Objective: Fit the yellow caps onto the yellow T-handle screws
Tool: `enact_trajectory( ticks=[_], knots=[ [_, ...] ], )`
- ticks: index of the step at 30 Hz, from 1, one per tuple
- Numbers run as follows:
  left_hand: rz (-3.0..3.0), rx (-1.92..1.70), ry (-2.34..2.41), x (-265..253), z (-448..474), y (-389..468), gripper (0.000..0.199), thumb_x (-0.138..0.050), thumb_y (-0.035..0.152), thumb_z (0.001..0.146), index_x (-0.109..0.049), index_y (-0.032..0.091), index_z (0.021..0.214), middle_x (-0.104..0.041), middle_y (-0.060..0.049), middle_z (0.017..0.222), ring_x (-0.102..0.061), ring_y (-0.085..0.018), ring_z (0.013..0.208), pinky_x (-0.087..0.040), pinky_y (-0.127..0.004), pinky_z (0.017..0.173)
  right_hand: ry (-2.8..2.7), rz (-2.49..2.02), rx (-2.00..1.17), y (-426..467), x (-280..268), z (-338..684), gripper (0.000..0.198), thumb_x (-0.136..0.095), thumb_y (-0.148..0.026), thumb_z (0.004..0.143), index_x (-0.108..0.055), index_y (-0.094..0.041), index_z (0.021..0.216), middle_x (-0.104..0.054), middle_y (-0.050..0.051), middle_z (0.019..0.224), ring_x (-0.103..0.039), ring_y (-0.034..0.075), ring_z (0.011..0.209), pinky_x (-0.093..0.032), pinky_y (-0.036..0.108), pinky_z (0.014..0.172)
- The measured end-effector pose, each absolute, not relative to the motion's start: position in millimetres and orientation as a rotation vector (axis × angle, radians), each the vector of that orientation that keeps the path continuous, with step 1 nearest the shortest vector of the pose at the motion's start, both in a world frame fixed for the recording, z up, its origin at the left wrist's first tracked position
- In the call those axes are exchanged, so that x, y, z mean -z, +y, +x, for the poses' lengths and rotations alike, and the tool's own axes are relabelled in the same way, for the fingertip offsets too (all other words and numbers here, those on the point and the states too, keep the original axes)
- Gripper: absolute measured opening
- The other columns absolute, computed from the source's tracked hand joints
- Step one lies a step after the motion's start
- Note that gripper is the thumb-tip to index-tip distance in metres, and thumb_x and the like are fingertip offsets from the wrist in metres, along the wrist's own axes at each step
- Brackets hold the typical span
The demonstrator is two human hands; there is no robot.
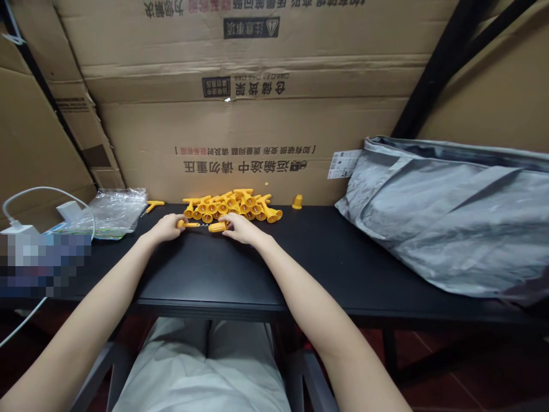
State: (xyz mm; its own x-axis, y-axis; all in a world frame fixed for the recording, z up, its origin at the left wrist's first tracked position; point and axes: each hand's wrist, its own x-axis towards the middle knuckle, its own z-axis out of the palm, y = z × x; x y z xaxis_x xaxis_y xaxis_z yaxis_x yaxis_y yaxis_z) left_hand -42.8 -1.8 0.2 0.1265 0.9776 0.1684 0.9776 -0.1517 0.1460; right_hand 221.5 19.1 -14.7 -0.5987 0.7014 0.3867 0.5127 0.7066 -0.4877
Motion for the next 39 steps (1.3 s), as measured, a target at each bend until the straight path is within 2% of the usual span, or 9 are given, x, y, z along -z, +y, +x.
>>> enact_trajectory(
  ticks=[10, 16, 19, 24, 26, 29, 33, 36, 39],
  knots=[
    [-2.338, 0.41, -2.068, 4, -43, 0, 0.03, -0.053, 0.019, 0.075, -0.066, 0.023, 0.102, -0.064, -0.011, 0.102, -0.061, -0.024, 0.094, -0.045, -0.03, 0.077, -2.293, -0.953, -0.444, 24, 13, 227, 0.04, -0.068, -0.009, 0.075, -0.063, -0.016, 0.114, -0.063, 0.011, 0.112, -0.065, 0.017, 0.087, -0.053, 0.037, 0.085],
    [-2.46, 0.606, -1.827, 7, -33, -2, 0.027, -0.053, 0.026, 0.077, -0.066, 0.021, 0.1, -0.065, -0.007, 0.093, -0.06, -0.02, 0.084, -0.045, -0.028, 0.076, -2.287, -0.913, -0.426, 22, 15, 223, 0.039, -0.069, -0.014, 0.076, -0.063, -0.017, 0.114, -0.064, 0.01, 0.108, -0.065, 0.017, 0.084, -0.052, 0.038, 0.084],
    [-2.554, 0.722, -1.69, 7, -26, -4, 0.028, -0.05, 0.029, 0.077, -0.066, 0.021, 0.099, -0.066, -0.004, 0.083, -0.059, -0.017, 0.075, -0.043, -0.026, 0.07, -2.258, -0.937, -0.439, 21, 14, 222, 0.038, -0.069, -0.014, 0.076, -0.063, -0.016, 0.113, -0.065, 0.01, 0.106, -0.064, 0.017, 0.082, -0.051, 0.038, 0.085],
    [-2.564, 0.816, -1.691, 7, -23, -6, 0.026, -0.052, 0.031, 0.073, -0.066, 0.02, 0.092, -0.064, -0.001, 0.072, -0.054, -0.014, 0.064, -0.037, -0.024, 0.062, -2.131, -0.948, -0.652, 24, 15, 227, 0.038, -0.068, -0.015, 0.076, -0.059, -0.016, 0.113, -0.063, 0.012, 0.116, -0.065, 0.016, 0.083, -0.052, 0.038, 0.085],
    [-2.575, 0.846, -1.657, 8, -25, -5, 0.025, -0.052, 0.03, 0.072, -0.066, 0.02, 0.09, -0.064, -0.001, 0.072, -0.053, -0.013, 0.063, -0.036, -0.023, 0.061, -2.076, -0.939, -0.801, 26, 17, 228, 0.034, -0.068, -0.017, 0.077, -0.057, -0.015, 0.109, -0.066, 0.011, 0.109, -0.066, 0.017, 0.082, -0.053, 0.037, 0.082],
    [-2.599, 0.886, -1.592, 10, -26, -4, 0.025, -0.052, 0.029, 0.072, -0.066, 0.019, 0.089, -0.063, -0.001, 0.073, -0.052, -0.012, 0.063, -0.037, -0.023, 0.062, -2.035, -0.899, -0.994, 28, 18, 229, 0.027, -0.068, -0.024, 0.079, -0.058, -0.014, 0.102, -0.069, 0.006, 0.087, -0.068, 0.017, 0.077, -0.053, 0.035, 0.082],
    [-2.584, 0.952, -1.558, 11, -25, -3, 0.025, -0.052, 0.029, 0.072, -0.066, 0.019, 0.09, -0.062, 0.0, 0.073, -0.051, -0.012, 0.064, -0.037, -0.023, 0.063, -2.003, -0.928, -1.079, 23, 13, 227, 0.026, -0.058, -0.037, 0.088, -0.058, -0.014, 0.099, -0.07, 0.005, 0.08, -0.067, 0.013, 0.06, -0.054, 0.028, 0.068],
    [-2.559, 0.966, -1.58, 11, -23, -3, 0.024, -0.053, 0.028, 0.071, -0.066, 0.019, 0.09, -0.061, 0.0, 0.072, -0.049, -0.012, 0.062, -0.038, -0.023, 0.063, -1.943, -0.999, -1.09, 20, 8, 224, 0.026, -0.048, -0.039, 0.093, -0.056, -0.014, 0.096, -0.071, 0.005, 0.078, -0.063, 0.01, 0.049, -0.05, 0.022, 0.055],
    [-2.551, 0.959, -1.621, 11, -21, -3, 0.024, -0.054, 0.027, 0.071, -0.067, 0.019, 0.09, -0.06, 0.001, 0.069, -0.049, -0.012, 0.061, -0.038, -0.023, 0.062, -1.922, -1.038, -1.107, 17, 6, 224, 0.026, -0.045, -0.04, 0.095, -0.053, -0.015, 0.097, -0.071, 0.006, 0.077, -0.061, 0.009, 0.047, -0.047, 0.02, 0.051]
  ],
)
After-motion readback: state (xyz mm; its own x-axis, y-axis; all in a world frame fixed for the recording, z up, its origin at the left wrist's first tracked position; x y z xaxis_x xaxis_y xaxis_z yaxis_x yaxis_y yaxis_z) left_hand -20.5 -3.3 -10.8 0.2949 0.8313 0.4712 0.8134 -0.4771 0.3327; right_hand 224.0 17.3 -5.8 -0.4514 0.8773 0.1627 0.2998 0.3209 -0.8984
